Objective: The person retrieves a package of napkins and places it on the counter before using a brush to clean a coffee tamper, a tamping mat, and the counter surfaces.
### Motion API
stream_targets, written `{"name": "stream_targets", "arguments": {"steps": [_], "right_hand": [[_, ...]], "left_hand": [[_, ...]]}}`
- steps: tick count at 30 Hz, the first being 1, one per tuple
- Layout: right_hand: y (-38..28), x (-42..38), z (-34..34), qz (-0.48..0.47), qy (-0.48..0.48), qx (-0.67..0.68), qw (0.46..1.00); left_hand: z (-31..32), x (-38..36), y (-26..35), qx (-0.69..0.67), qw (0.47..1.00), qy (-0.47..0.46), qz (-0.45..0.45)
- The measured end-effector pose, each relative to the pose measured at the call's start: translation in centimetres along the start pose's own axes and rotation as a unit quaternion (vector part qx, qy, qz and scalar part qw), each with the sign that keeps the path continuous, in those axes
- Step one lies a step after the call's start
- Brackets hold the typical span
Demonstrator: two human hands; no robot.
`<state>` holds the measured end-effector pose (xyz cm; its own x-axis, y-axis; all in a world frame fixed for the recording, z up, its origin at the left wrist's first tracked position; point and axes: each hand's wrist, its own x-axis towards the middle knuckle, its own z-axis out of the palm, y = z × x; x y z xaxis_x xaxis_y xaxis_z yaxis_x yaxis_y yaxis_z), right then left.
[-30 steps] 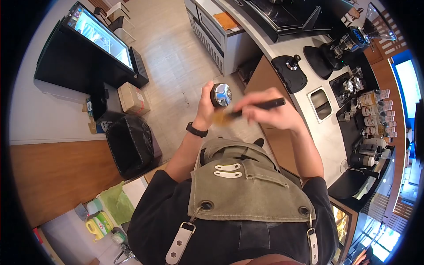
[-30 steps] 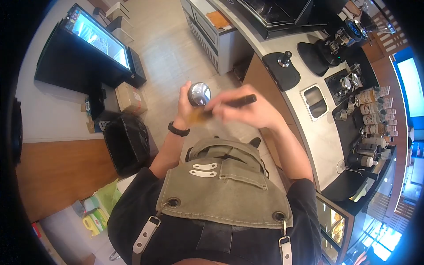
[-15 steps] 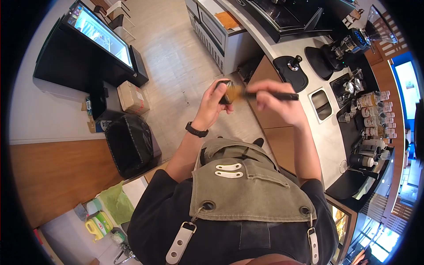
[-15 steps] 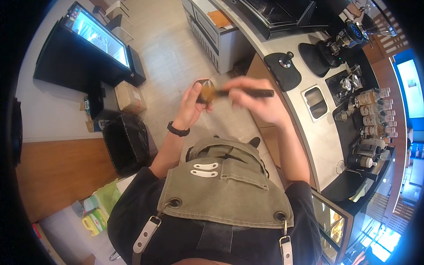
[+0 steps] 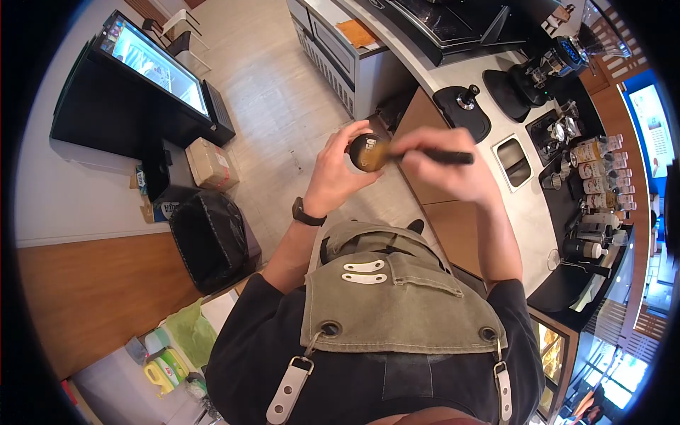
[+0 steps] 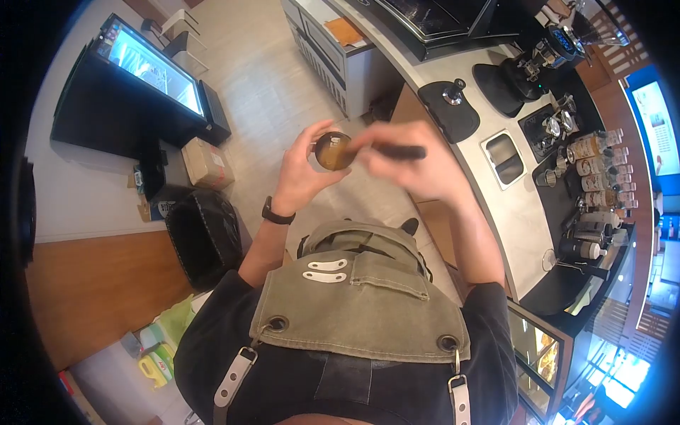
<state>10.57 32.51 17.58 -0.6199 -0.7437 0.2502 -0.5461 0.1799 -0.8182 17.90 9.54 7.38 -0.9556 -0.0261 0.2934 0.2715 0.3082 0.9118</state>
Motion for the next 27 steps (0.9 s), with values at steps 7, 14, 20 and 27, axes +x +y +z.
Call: {"name": "stream_targets", "arguments": {"steps": [7, 14, 20, 27], "right_hand": [[-0.1, -0.7, 0.0, 0.057, 0.046, -0.058, 0.996], [2.3, -3.9, -0.8, 0.093, 0.2, -0.142, 0.965], [7.6, -12.4, -4.2, 0.215, 0.342, -0.232, 0.885], [11.3, -32.1, -1.2, 0.282, 0.539, 0.267, 0.747]], "left_hand": [[0.8, 0.7, -0.1, 0.138, 0.989, -0.009, 0.059], [3.8, 2.5, 0.0, 0.124, 0.988, -0.08, 0.046], [9.4, 4.7, 0.5, 0.101, 0.979, -0.156, 0.083], [21.7, 6.7, 1.6, 0.08, 0.927, -0.346, 0.119]]}}
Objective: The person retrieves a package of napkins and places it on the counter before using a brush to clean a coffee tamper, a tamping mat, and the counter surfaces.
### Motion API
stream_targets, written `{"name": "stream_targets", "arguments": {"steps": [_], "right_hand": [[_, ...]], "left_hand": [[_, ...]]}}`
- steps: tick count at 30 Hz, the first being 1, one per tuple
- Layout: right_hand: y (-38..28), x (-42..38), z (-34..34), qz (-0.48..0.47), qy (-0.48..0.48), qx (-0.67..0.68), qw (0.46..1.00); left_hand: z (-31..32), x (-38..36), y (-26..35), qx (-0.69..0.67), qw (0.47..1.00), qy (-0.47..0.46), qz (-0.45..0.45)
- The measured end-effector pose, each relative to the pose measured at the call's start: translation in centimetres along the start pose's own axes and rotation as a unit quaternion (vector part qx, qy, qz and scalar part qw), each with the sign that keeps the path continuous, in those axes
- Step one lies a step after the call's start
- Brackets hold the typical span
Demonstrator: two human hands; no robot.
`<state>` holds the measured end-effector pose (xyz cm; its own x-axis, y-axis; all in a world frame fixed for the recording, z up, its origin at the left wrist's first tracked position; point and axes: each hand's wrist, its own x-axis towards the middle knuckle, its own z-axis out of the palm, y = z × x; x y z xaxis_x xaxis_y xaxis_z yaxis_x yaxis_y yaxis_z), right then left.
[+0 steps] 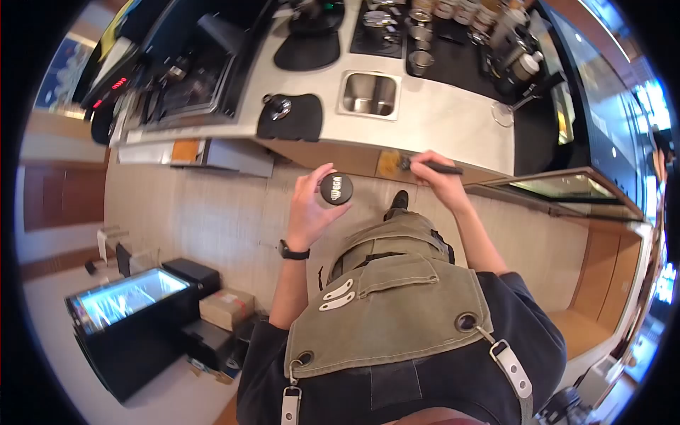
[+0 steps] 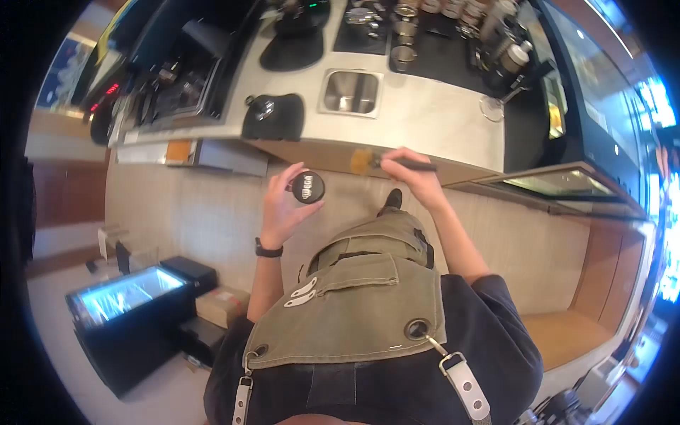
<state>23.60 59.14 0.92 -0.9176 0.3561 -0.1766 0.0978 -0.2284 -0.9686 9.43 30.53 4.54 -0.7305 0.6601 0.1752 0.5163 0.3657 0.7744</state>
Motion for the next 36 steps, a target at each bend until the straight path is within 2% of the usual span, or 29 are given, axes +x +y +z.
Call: {"name": "stream_targets", "arguments": {"steps": [3, 4, 7, 9, 14, 16, 19, 24, 26, 27, 28, 29, 30, 31, 33, 35, 36], "right_hand": [[4.3, -3.6, -4.8, 0.017, 0.12, 0.154, 0.981], [4.5, -4.3, -5.8, 0.021, 0.16, 0.209, 0.965], [3.8, -5.2, -8.5, 0.014, 0.229, 0.252, 0.94], [3.0, -5.1, -10.4, -0.012, 0.257, 0.23, 0.939], [0.3, -5.1, -15.7, -0.047, 0.288, 0.129, 0.948], [-0.4, -4.8, -17.4, -0.068, 0.3, 0.082, 0.948], [-1.4, -4.0, -18.8, -0.083, 0.293, 0.153, 0.94], [-2.1, -0.6, -18.4, -0.106, 0.255, 0.044, 0.96], [-3.6, 1.1, -17.3, -0.126, 0.229, -0.032, 0.965], [-4.3, 1.9, -16.6, -0.149, 0.226, -0.019, 0.962], [-4.9, 2.8, -15.9, -0.171, 0.222, -0.004, 0.96], [-5.2, 3.7, -15.1, -0.193, 0.217, 0.012, 0.957], [-5.1, 4.7, -14.3, -0.196, 0.214, 0.039, 0.956], [-5.1, 5.7, -12.5, -0.151, 0.196, -0.02, 0.969], [-4.5, 7.4, -7.5, -0.073, 0.159, -0.144, 0.974], [-2.4, 8.2, -2.1, -0.037, 0.01, 0.044, 0.998], [-3.1, 8.9, -0.4, -0.071, -0.014, 0.001, 0.997]], "left_hand": [[6.3, 5.8, 0.5, -0.038, 0.996, -0.072, 0.037], [8.9, 7.8, 0.8, -0.08, 0.993, -0.087, 0.025], [16.3, 13.8, 1.7, -0.106, 0.983, -0.147, 0.016], [20.9, 17.2, 2.2, -0.105, 0.98, -0.163, 0.047], [28.6, 22.5, 3.7, -0.073, 0.984, -0.155, 0.04], [30.2, 23.6, 3.7, -0.069, 0.986, -0.147, 0.042], [31.7, 24.2, 2.7, -0.067, 0.988, -0.125, 0.061], [31.4, 24.3, 2.0, -0.068, 0.985, -0.126, 0.095], [30.4, 23.9, 2.6, -0.13, 0.986, -0.067, 0.077], [29.6, 23.9, 2.7, -0.159, 0.984, -0.032, 0.068], [28.5, 23.9, 2.7, -0.306, 0.949, -0.027, -0.07], [26.7, 23.7, 2.2, -0.451, 0.876, 0.001, -0.171], [24.9, 23.4, 2.0, -0.582, 0.771, 0.03, -0.257], [22.9, 22.9, 1.9, -0.697, 0.636, 0.058, -0.327], [20.2, 22.0, 2.1, -0.721, 0.611, 0.089, -0.315], [17.5, 21.1, 0.9, -0.773, 0.55, 0.045, -0.312], [16.1, 20.6, -0.3, -0.781, 0.545, 0.056, -0.301]]}}
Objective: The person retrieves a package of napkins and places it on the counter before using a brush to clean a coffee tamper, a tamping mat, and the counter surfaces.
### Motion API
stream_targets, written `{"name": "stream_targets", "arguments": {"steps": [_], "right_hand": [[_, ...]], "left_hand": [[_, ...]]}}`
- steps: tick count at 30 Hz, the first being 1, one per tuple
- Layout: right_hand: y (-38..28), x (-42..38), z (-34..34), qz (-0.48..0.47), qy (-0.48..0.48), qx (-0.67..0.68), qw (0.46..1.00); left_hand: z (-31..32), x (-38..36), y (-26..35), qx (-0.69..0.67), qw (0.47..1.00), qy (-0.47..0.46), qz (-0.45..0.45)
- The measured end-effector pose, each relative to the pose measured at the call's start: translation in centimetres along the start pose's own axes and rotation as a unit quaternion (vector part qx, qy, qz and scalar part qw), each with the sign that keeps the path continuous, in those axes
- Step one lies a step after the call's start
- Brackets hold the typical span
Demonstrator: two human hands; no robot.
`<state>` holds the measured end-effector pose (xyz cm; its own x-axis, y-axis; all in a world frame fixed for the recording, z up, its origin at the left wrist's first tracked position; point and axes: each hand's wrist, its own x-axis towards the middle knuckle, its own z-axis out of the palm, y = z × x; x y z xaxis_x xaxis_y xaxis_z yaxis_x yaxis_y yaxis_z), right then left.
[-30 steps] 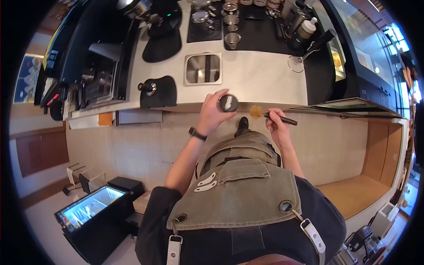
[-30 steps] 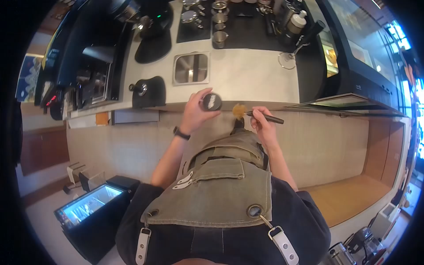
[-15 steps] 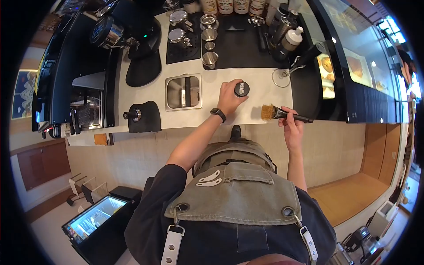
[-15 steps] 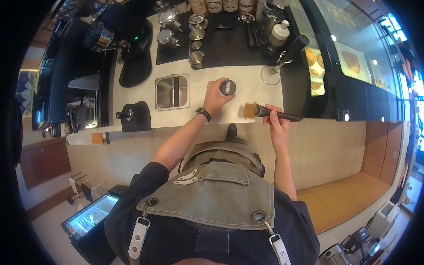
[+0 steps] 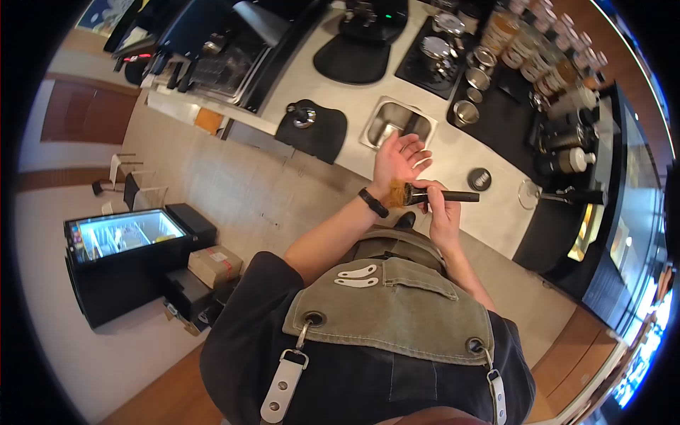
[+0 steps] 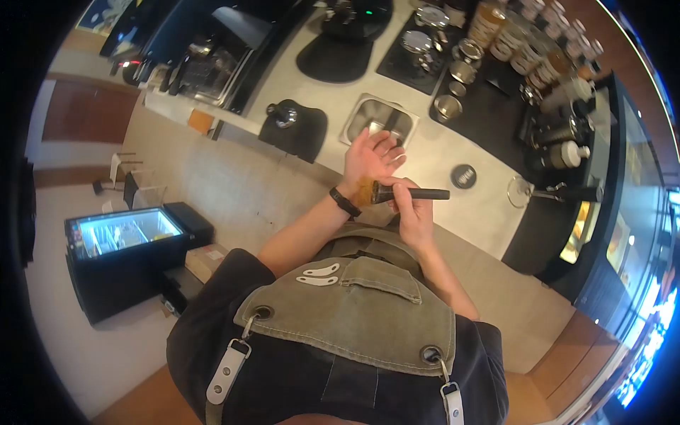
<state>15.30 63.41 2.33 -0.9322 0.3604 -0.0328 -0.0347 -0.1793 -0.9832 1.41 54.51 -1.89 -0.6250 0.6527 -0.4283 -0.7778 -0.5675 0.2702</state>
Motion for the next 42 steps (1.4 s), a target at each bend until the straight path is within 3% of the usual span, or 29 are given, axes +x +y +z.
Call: {"name": "stream_targets", "arguments": {"steps": [3, 4, 5, 6, 7, 9, 10, 11, 13, 16, 19, 20, 21, 22, 23, 25, 27, 28, 29, 31, 32, 34, 37, 38, 39, 42], "right_hand": [[-1.1, 2.1, 1.8, 0.001, 0.005, -0.024, 1.0], [-0.8, 2.6, 1.6, -0.003, 0.001, 0.012, 1.0], [-0.8, 2.8, 1.9, -0.004, 0.011, 0.037, 0.999], [-0.8, 2.8, 2.2, -0.004, 0.023, 0.063, 0.998], [-0.6, 2.8, 2.6, -0.002, 0.037, 0.09, 0.995], [0.3, 2.1, 3.3, 0.013, 0.047, 0.09, 0.995], [0.6, 1.8, 3.9, 0.021, 0.053, 0.085, 0.995], [0.9, 1.6, 4.5, 0.027, 0.061, 0.08, 0.995], [1.7, 0.7, 6.3, 0.048, 0.068, 0.06, 0.995], [2.9, -0.2, 9.2, 0.065, 0.03, -0.044, 0.996], [3.5, -0.2, 11.4, 0.069, 0.009, -0.148, 0.987], [2.7, 0.1, 12.0, 0.06, 0.005, -0.163, 0.985], [1.7, 0.6, 12.8, 0.051, 0.0, -0.178, 0.983], [0.7, 1.3, 13.7, 0.013, 0.012, -0.175, 0.984], [-0.3, 2.2, 14.3, 0.032, 0.02, -0.136, 0.99], [-0.6, 5.3, 16.3, -0.078, 0.004, 0.029, 0.997], [-2.8, 6.7, 20.2, -0.047, -0.059, 0.185, 0.98], [-2.1, 7.9, 20.9, -0.03, -0.124, -0.01, 0.992], [-1.5, 8.8, 21.6, -0.016, -0.186, -0.205, 0.961], [-2.7, 10.5, 22.2, -0.029, -0.149, -0.404, 0.902], [-2.3, 11.2, 22.2, -0.027, -0.147, -0.308, 0.94], [-3.7, 10.5, 24.8, -0.051, -0.158, -0.13, 0.977], [-4.8, 9.0, 30.1, -0.068, -0.283, -0.088, 0.953], [-2.8, 11.5, 29.9, -0.125, -0.315, -0.33, 0.881], [-3.8, 11.8, 30.9, -0.16, -0.269, -0.415, 0.854], [-4.5, 12.4, 31.4, -0.101, -0.286, -0.217, 0.928]], "left_hand": [[-3.6, -1.3, 6.3, 0.188, 0.971, 0.014, 0.146], [-3.8, -2.0, 8.8, 0.34, 0.901, 0.07, 0.26], [-4.0, -2.7, 11.5, 0.477, 0.791, 0.122, 0.364], [-4.7, -2.7, 14.7, 0.626, 0.606, 0.121, 0.475], [-5.4, -2.4, 17.9, 0.733, 0.379, 0.115, 0.553], [-6.5, -1.4, 22.4, 0.879, 0.189, 0.046, 0.435], [-5.8, -1.1, 24.1, 0.967, 0.108, 0.05, 0.224], [-7.7, 1.0, 25.6, 0.986, 0.04, 0.058, 0.152], [-8.0, 3.0, 26.9, 0.996, -0.004, 0.031, 0.083], [-7.2, 4.1, 27.4, 0.995, -0.054, -0.033, 0.078], [-6.1, 1.2, 30.2, 0.993, 0.056, -0.067, 0.08], [-7.3, -0.2, 31.1, 0.981, 0.144, -0.072, 0.111], [-8.7, -1.8, 31.7, 0.951, 0.267, -0.09, 0.127], [-9.2, -3.8, 31.6, 0.923, 0.346, -0.11, 0.129], [-8.9, -6.5, 31.0, 0.9, 0.404, -0.104, 0.127], [-9.1, -11.2, 29.2, 0.848, 0.496, -0.088, 0.164], [-10.5, -13.9, 27.9, 0.804, 0.544, -0.09, 0.221], [-11.0, -15.4, 27.7, 0.78, 0.566, -0.087, 0.252], [-11.4, -17.1, 27.9, 0.776, 0.575, -0.067, 0.251], [-11.2, -20.6, 28.4, 0.763, 0.594, -0.025, 0.255], [-12.0, -21.8, 28.6, 0.744, 0.609, -0.014, 0.276], [-12.9, -23.5, 29.5, 0.769, 0.594, 0.033, 0.233], [-12.7, -25.6, 30.0, 0.791, 0.565, 0.043, 0.232], [-12.6, -26.2, 29.9, 0.796, 0.555, 0.035, 0.24], [-12.7, -26.9, 29.5, 0.785, 0.565, 0.035, 0.254], [-13.0, -27.6, 29.4, 0.754, 0.585, 0.039, 0.297]]}}
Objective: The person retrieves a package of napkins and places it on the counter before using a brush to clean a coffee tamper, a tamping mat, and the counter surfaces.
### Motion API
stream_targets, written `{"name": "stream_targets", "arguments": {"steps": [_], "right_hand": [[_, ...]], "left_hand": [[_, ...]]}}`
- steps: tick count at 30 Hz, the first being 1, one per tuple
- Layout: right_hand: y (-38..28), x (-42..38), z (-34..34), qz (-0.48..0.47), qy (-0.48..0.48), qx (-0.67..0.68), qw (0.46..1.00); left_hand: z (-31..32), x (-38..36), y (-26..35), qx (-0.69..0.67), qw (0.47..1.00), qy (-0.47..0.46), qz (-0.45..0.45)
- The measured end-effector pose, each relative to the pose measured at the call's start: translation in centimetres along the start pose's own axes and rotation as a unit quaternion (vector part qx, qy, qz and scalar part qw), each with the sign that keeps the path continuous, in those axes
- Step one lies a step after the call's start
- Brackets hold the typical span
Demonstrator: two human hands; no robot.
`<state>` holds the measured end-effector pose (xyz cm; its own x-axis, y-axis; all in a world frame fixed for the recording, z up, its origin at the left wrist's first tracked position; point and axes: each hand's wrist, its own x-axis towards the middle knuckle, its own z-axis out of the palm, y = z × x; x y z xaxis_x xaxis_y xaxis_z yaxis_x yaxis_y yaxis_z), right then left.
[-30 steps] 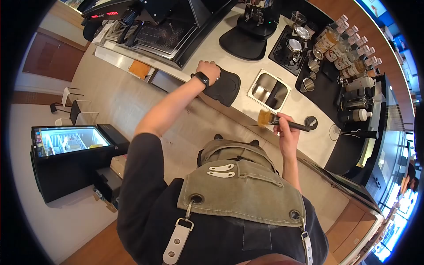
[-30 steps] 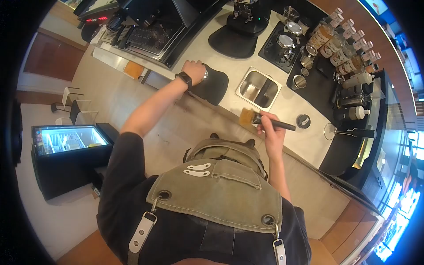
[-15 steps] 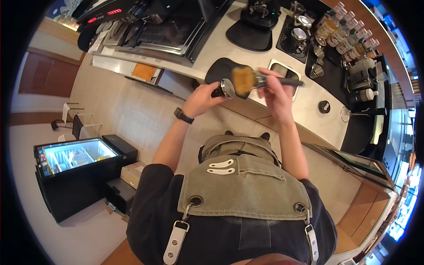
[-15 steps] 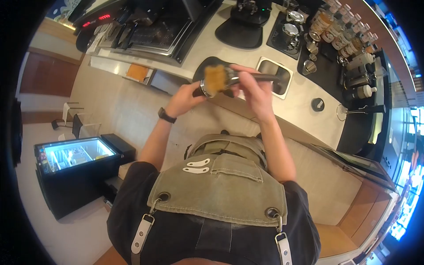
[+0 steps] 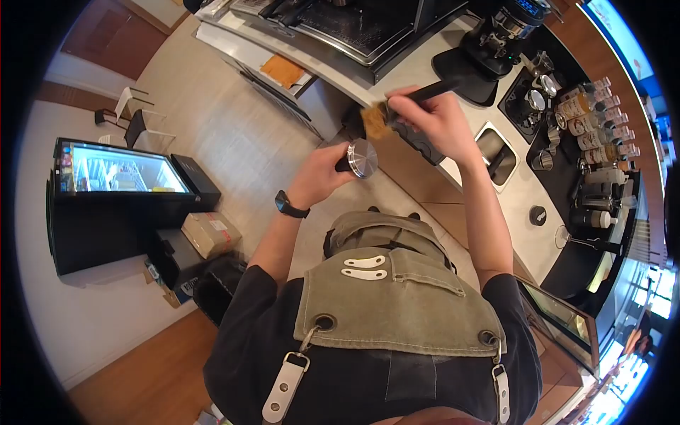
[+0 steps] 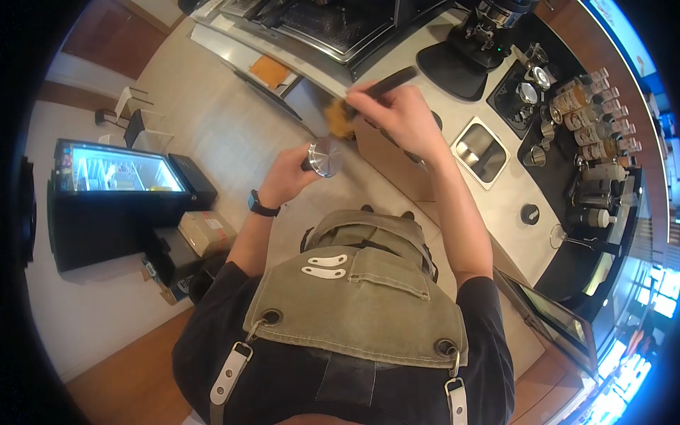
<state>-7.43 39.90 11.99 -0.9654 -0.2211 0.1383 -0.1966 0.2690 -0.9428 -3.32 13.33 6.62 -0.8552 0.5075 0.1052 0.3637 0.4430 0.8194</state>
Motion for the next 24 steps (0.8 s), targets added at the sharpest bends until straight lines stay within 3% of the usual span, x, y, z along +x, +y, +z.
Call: {"name": "stream_targets", "arguments": {"steps": [2, 3, 4, 5, 8, 11, 13, 15, 16, 19, 20, 21, 23, 24], "right_hand": [[-2.5, -0.8, 0.8, 0.0, -0.028, 0.231, 0.973], [-3.0, -0.9, 0.8, 0.018, -0.097, 0.199, 0.975], [-1.2, 0.1, 0.7, 0.039, -0.089, -0.032, 0.995], [0.6, 1.0, 0.4, 0.056, -0.075, -0.262, 0.96], [-2.5, 0.0, -0.8, 0.038, -0.042, -0.007, 0.998], [-4.8, -2.9, 0.5, -0.025, -0.043, 0.213, 0.976], [-3.5, -3.2, 1.0, -0.028, -0.116, 0.04, 0.992], [-0.2, -1.5, 0.3, -0.094, -0.008, -0.268, 0.959], [-0.3, -1.7, -0.5, -0.006, -0.019, -0.175, 0.984], [-3.6, -4.3, -0.5, 0.005, 0.02, 0.137, 0.99], [-4.3, -5.1, -0.4, -0.021, 0.012, 0.173, 0.985], [-4.5, -5.4, -0.6, -0.045, -0.02, 0.17, 0.984], [-0.8, -4.4, -0.6, 0.025, -0.015, 0.02, 0.999], [0.0, -4.4, -1.4, -0.012, -0.013, -0.038, 0.999]], "left_hand": [[0.1, -0.6, -0.7, -0.016, 1.0, 0.024, -0.007], [0.0, -0.8, -0.7, -0.026, 0.999, 0.034, -0.009], [-0.2, -0.9, -0.6, -0.036, 0.998, 0.045, -0.011], [-0.2, -1.2, -0.5, -0.046, 0.997, 0.055, -0.013], [-0.4, -1.6, -0.2, -0.07, 0.994, 0.08, -0.035], [-0.1, -1.0, -0.1, -0.047, 0.993, 0.092, -0.056], [-0.2, -0.5, 1.0, -0.031, 0.992, 0.101, -0.066], [0.4, -0.7, 1.0, -0.052, 0.99, 0.104, -0.074], [0.8, -0.7, 0.2, -0.079, 0.989, 0.106, -0.072], [1.9, -0.3, 0.8, -0.258, 0.955, 0.112, -0.092], [2.4, 0.0, 1.3, -0.331, 0.932, 0.113, -0.099], [2.9, 0.4, 1.8, -0.38, 0.911, 0.125, -0.099], [3.9, 0.7, 2.8, -0.473, 0.863, 0.148, -0.1], [4.5, 0.9, 2.7, -0.483, 0.851, 0.173, -0.115]]}}
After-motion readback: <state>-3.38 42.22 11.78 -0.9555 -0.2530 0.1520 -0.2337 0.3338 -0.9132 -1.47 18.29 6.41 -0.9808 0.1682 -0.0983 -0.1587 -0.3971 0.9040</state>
